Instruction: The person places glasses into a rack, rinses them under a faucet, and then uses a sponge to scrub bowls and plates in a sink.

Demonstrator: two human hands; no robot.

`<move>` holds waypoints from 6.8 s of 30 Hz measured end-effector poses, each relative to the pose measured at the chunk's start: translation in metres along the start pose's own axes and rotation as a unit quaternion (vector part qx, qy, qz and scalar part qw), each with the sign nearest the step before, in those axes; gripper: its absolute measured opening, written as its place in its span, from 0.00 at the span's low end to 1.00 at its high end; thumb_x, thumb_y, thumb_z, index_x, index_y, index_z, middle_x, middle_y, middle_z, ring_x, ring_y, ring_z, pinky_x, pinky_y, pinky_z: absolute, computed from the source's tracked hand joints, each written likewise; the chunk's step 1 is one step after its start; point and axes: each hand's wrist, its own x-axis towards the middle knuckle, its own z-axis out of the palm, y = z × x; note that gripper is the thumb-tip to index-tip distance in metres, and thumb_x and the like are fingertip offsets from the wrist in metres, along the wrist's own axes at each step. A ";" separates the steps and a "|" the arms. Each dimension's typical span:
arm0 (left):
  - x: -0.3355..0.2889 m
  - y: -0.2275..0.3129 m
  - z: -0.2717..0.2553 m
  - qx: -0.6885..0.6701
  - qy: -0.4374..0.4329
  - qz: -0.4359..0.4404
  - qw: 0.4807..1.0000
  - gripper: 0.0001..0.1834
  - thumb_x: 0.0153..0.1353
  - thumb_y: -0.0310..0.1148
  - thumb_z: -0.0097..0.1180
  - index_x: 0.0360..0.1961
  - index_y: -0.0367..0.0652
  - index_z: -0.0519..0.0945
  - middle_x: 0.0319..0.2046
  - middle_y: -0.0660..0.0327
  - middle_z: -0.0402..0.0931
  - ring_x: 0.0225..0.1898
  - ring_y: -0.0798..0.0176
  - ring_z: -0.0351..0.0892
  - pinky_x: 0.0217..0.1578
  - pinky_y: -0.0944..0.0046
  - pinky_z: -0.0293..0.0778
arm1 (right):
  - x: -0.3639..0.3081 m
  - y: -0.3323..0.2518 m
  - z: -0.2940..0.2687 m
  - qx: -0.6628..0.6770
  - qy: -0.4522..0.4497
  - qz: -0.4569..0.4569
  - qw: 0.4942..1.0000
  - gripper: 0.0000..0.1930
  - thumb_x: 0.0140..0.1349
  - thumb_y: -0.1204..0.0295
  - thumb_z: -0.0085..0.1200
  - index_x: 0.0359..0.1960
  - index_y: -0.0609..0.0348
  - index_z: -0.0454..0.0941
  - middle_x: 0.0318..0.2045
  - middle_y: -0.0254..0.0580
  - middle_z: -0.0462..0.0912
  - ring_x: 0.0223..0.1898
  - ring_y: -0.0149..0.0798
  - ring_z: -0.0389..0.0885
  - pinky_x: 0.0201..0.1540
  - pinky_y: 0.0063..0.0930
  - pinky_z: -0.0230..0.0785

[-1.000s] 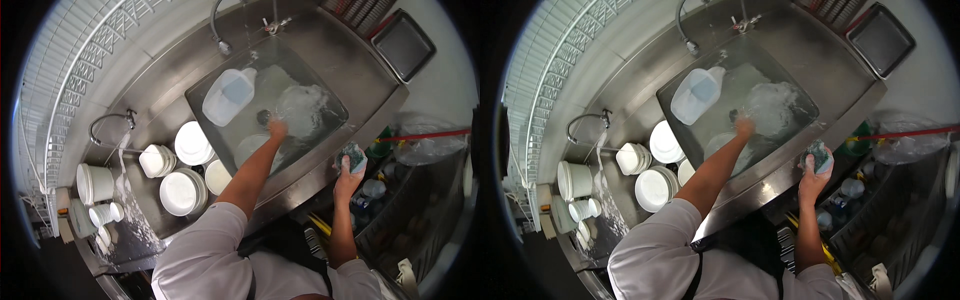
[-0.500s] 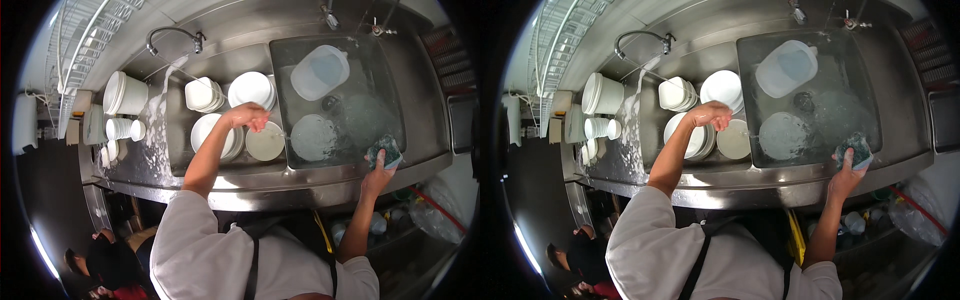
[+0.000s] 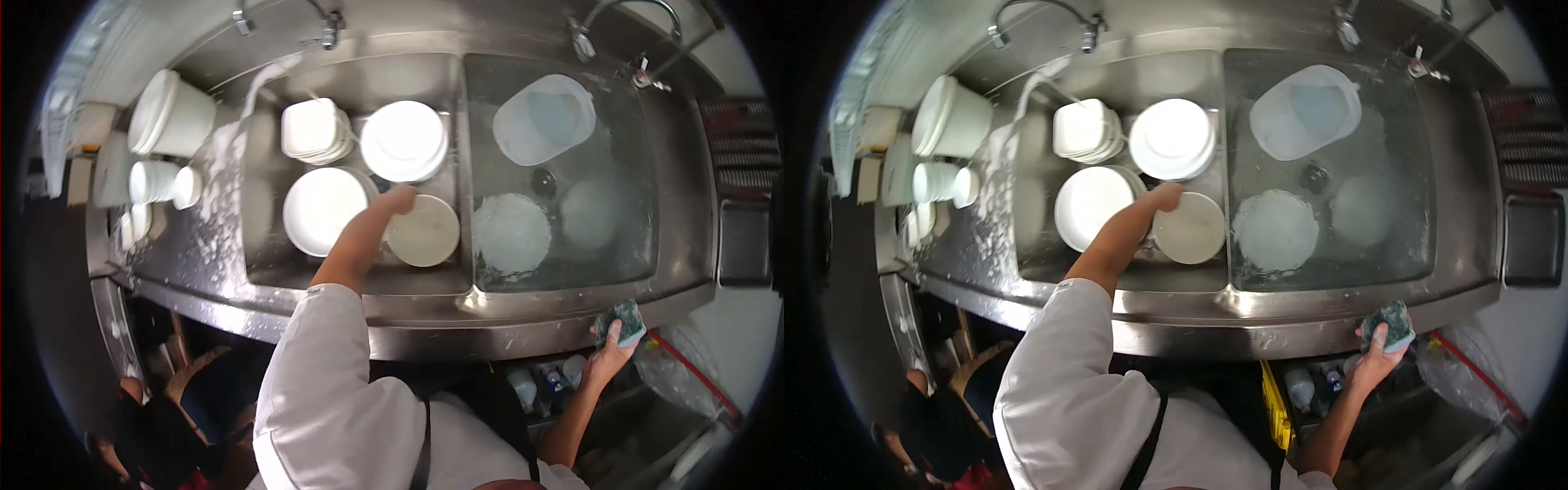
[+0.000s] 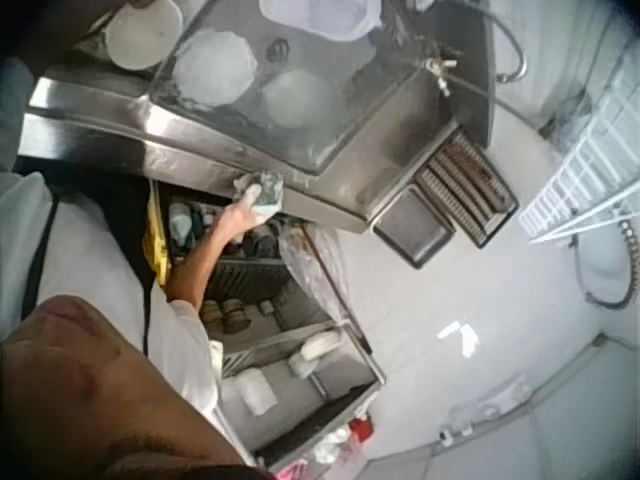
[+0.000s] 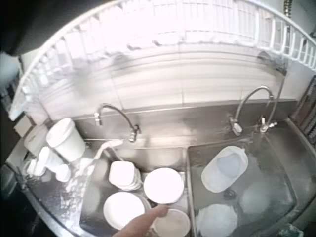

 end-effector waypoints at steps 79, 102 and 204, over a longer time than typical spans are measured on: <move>-0.429 -0.083 -0.095 -0.194 0.603 -0.320 0.704 0.38 0.52 0.16 0.40 0.67 0.44 0.52 0.46 0.34 0.71 0.42 0.33 0.75 0.45 0.43 0.70 | -0.327 0.022 0.564 -0.292 -0.582 -0.537 0.537 0.25 0.58 0.73 0.45 0.61 0.57 0.65 0.59 0.60 0.66 0.63 0.52 0.61 0.65 0.42 0.52; -0.455 -0.093 -0.096 -0.216 0.619 -0.241 0.716 0.42 0.48 0.13 0.42 0.67 0.47 0.52 0.47 0.37 0.71 0.48 0.33 0.71 0.48 0.46 0.69 | -0.302 0.015 0.566 -0.308 -0.602 -0.616 0.404 0.23 0.57 0.73 0.44 0.57 0.55 0.70 0.62 0.54 0.63 0.66 0.49 0.58 0.68 0.40 0.43; -0.466 -0.155 -0.076 -0.608 0.495 -0.267 0.560 0.21 0.68 0.39 0.39 0.58 0.43 0.66 0.42 0.48 0.75 0.29 0.54 0.82 0.19 0.61 0.81 | -0.364 -0.020 0.596 -0.446 -0.628 -0.569 0.288 0.15 0.57 0.69 0.42 0.35 0.60 0.82 0.36 0.54 0.82 0.39 0.51 0.81 0.62 0.59 0.46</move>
